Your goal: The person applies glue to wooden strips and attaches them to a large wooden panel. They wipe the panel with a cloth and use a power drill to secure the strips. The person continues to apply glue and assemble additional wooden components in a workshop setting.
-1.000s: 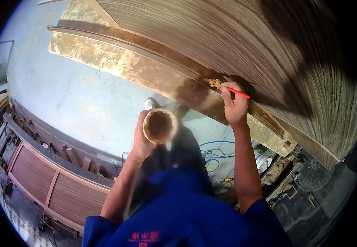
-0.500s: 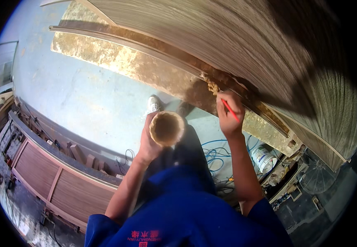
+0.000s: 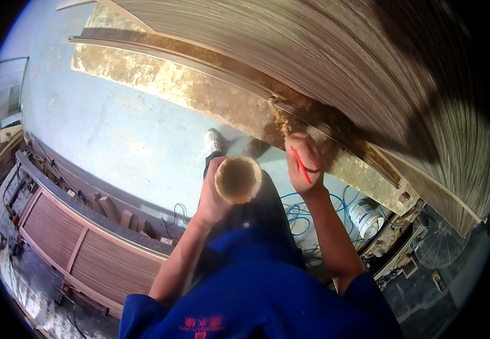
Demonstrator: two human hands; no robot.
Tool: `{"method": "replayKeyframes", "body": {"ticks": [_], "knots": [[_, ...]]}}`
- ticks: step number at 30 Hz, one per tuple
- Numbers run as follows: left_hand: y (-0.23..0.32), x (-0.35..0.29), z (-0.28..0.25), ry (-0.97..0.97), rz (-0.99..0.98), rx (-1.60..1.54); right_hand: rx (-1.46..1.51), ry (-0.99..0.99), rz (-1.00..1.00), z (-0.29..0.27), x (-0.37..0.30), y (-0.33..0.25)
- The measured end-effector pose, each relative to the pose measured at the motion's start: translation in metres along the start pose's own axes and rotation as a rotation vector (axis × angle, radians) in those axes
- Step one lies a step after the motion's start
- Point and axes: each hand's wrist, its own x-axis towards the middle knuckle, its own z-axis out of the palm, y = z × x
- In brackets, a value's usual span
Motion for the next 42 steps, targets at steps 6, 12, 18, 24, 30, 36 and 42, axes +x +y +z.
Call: {"method": "replayKeyframes", "body": {"ticks": [6, 12, 18, 24, 30, 36, 42], "knots": [[-0.002, -0.005, 0.003, 0.024, -0.016, -0.037, -0.029, 0.056, -0.005, -0.004, 0.021, 0.013], [-0.001, -0.004, 0.003, 0.056, -0.012, -0.057, -0.065, -0.017, -0.030, -0.007, 0.024, 0.015], [-0.003, -0.007, 0.003, 0.058, 0.003, -0.073, -0.051, -0.017, -0.049, -0.012, 0.025, 0.008], [0.005, -0.007, 0.003, 0.058, 0.032, -0.053, -0.084, 0.029, -0.051, -0.025, 0.023, 0.005], [0.001, -0.006, 0.003, 0.147, -0.035, -0.045, 0.304, 0.135, 0.211, -0.073, 0.006, -0.063], [-0.012, 0.006, 0.004, 0.127, 0.042, 0.081, 0.411, -0.282, 0.031, -0.077, 0.021, -0.116], [0.019, 0.011, -0.004, 0.025, 0.181, -0.283, 0.262, -0.458, 0.167, -0.054, 0.038, -0.086]]}}
